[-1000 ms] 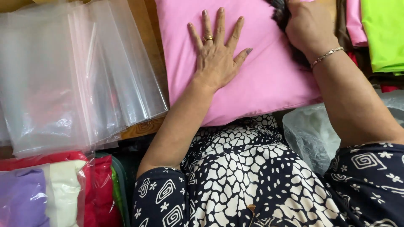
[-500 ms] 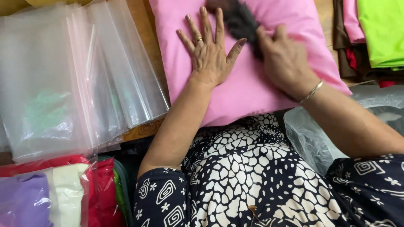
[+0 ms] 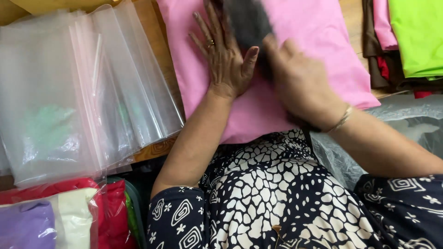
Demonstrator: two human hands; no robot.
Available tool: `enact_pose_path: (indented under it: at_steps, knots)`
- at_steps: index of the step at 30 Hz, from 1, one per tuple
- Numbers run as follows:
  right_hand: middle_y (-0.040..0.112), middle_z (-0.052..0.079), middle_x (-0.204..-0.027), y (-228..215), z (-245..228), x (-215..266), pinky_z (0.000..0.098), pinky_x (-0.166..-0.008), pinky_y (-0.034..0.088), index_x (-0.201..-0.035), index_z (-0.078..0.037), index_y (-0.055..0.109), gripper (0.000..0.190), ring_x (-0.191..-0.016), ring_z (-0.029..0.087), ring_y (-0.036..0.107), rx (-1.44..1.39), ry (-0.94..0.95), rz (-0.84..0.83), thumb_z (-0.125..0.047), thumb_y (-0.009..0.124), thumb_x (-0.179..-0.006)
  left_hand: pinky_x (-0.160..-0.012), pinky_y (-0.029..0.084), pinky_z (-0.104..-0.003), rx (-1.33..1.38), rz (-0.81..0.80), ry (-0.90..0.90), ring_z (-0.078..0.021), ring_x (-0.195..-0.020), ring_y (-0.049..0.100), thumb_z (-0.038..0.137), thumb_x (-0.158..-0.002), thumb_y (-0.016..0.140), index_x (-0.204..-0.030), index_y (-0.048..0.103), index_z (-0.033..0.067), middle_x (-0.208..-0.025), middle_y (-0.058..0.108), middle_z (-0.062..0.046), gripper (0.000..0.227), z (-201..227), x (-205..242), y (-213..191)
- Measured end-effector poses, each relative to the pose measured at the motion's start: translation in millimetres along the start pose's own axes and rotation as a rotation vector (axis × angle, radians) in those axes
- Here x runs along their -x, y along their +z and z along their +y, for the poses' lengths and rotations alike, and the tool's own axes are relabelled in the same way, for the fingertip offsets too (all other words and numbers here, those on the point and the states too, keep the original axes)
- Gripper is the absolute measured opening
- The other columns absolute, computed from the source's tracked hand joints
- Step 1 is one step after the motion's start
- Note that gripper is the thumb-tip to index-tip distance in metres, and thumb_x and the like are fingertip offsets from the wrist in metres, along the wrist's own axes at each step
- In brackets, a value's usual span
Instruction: The person smooths a pink garment on a wooden surface, then uses a dark brush to sweep the fabric repeatedly. The person continues brushing the same garment across its surface without changing items.
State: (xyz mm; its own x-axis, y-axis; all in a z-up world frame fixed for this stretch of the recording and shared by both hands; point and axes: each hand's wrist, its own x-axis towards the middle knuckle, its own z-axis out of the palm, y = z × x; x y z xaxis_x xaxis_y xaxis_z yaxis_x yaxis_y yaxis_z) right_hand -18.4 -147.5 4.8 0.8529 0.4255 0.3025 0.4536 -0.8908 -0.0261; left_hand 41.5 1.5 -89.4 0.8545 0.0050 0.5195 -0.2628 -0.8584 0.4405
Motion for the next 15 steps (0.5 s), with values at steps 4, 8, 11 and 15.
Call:
enact_pose_path:
  at_steps: [4,8,11,15]
  knots:
    - [0.050,0.018,-0.089,30,15,3,0.0450,-0.033,0.046,-0.141,-0.002,0.029,0.050,-0.057,0.035,0.057,-0.060,-0.058,-0.255,-0.007,0.037,-0.092,-0.113,-0.009,-0.065,-0.284,-0.320,-0.087,-0.0408,-0.146,-0.012,0.068,-0.083,0.000,-0.155,0.005,0.0174,-0.158,-0.009,-0.017,0.089,14,-10,-34]
    - [0.063,0.014,-0.086,80,143,12,0.0473,-0.042,0.044,-0.121,-0.007,0.052,0.033,-0.057,0.038,0.060,0.250,0.140,0.024,-0.010,0.046,-0.089,-0.104,-0.012,-0.068,-0.341,-0.572,-0.052,-0.0462,-0.139,-0.011,0.068,-0.082,0.001,-0.151,0.005,0.0222,-0.155,-0.005,-0.017,0.083,26,-17,-51]
    - [0.065,0.025,-0.088,89,202,21,0.0565,-0.059,0.048,-0.106,-0.005,0.062,0.023,-0.075,0.049,0.062,0.113,0.374,-0.071,-0.013,0.047,-0.090,-0.103,-0.015,-0.068,-0.330,-0.643,-0.060,-0.0437,-0.140,-0.016,0.068,-0.077,-0.006,-0.152,-0.004,0.0235,-0.154,-0.015,-0.016,0.087,30,-21,-52]
    - [0.066,0.022,-0.091,69,179,28,0.0490,-0.065,0.048,-0.108,0.002,0.064,0.021,-0.076,0.041,0.061,0.172,0.252,0.133,-0.010,0.056,-0.093,-0.106,-0.014,-0.070,-0.312,-0.538,-0.034,-0.0473,-0.142,-0.015,0.072,-0.078,-0.004,-0.153,-0.006,0.0173,-0.154,-0.018,-0.020,0.093,24,-14,-37]
